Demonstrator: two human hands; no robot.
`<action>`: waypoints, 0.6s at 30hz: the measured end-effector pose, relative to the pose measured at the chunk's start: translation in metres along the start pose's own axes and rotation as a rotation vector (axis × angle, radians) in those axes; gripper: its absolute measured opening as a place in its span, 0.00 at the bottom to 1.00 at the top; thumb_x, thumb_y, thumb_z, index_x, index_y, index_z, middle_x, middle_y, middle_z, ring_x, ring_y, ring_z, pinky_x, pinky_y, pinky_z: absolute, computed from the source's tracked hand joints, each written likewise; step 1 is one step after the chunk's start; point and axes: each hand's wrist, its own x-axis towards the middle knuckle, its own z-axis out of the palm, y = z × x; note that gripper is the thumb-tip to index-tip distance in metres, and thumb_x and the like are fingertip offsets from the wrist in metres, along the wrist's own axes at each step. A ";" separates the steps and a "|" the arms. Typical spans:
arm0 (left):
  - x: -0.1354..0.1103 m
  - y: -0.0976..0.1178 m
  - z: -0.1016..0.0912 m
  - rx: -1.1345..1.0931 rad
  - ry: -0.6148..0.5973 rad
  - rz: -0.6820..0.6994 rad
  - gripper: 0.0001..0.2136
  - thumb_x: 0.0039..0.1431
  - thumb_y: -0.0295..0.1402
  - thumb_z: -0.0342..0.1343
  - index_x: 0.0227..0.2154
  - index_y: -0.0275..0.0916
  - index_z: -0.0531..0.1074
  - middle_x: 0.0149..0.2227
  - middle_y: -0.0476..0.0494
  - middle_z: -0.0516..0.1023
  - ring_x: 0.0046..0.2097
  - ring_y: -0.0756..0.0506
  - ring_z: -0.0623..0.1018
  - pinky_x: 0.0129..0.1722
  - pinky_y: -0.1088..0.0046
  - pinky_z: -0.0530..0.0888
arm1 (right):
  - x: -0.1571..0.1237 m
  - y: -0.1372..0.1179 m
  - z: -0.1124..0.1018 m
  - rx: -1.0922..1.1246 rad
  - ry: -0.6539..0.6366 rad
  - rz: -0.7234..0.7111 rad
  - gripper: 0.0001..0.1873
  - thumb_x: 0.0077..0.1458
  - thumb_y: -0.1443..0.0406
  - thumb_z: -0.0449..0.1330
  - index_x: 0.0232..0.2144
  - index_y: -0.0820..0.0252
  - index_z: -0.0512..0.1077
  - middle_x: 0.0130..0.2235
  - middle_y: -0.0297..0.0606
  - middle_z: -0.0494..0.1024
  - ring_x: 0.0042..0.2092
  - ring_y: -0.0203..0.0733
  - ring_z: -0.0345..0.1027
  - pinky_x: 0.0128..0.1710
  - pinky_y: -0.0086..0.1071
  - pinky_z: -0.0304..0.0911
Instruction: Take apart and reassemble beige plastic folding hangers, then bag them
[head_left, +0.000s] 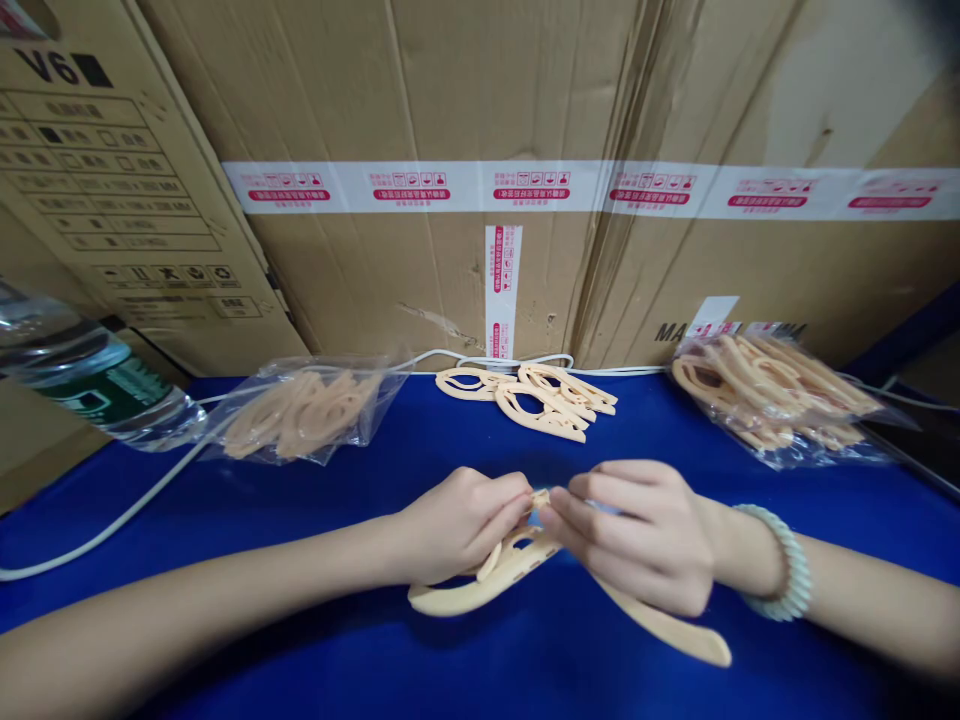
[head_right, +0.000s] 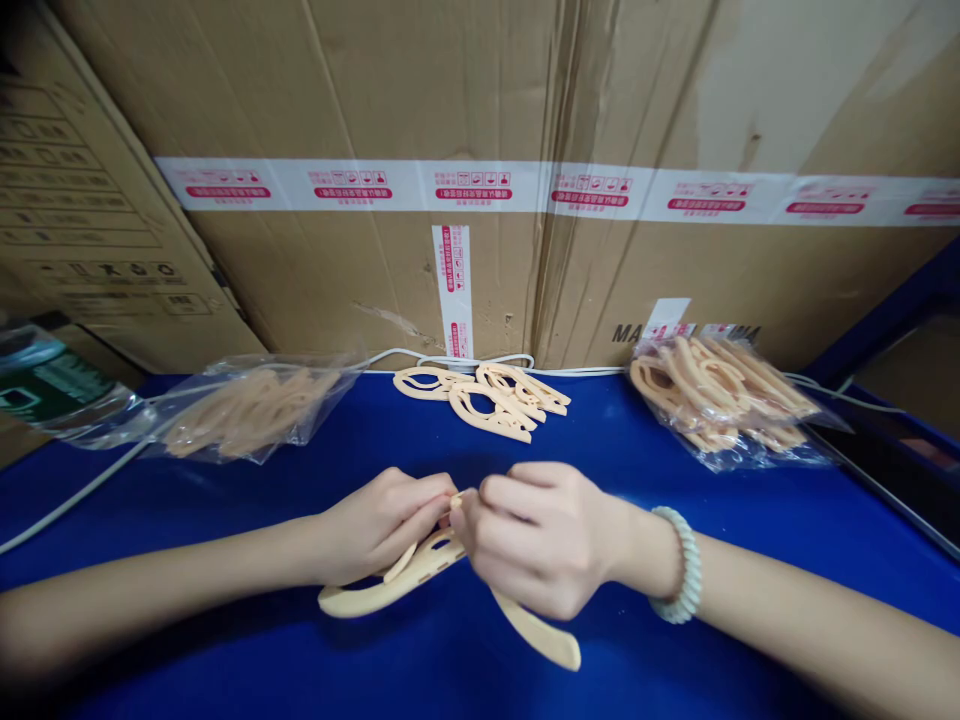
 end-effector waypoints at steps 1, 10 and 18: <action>0.001 0.000 -0.001 -0.149 0.009 -0.057 0.16 0.70 0.38 0.37 0.30 0.39 0.66 0.22 0.51 0.67 0.22 0.50 0.68 0.24 0.76 0.63 | 0.004 0.002 -0.008 0.021 0.028 0.085 0.10 0.61 0.68 0.55 0.36 0.51 0.76 0.33 0.37 0.80 0.35 0.42 0.74 0.29 0.35 0.66; 0.015 -0.016 -0.010 -1.168 0.148 -0.309 0.14 0.55 0.40 0.62 0.39 0.35 0.76 0.38 0.40 0.76 0.37 0.45 0.77 0.37 0.68 0.75 | -0.027 0.060 -0.053 0.445 -0.451 0.988 0.07 0.43 0.69 0.66 0.22 0.56 0.70 0.18 0.29 0.72 0.18 0.37 0.67 0.14 0.26 0.57; 0.015 -0.023 -0.012 -1.310 0.203 -0.382 0.10 0.60 0.34 0.59 0.42 0.37 0.77 0.37 0.43 0.79 0.37 0.48 0.79 0.41 0.71 0.75 | -0.040 0.064 -0.048 0.779 -0.670 1.330 0.30 0.42 0.74 0.62 0.50 0.61 0.62 0.16 0.25 0.74 0.13 0.37 0.66 0.10 0.23 0.58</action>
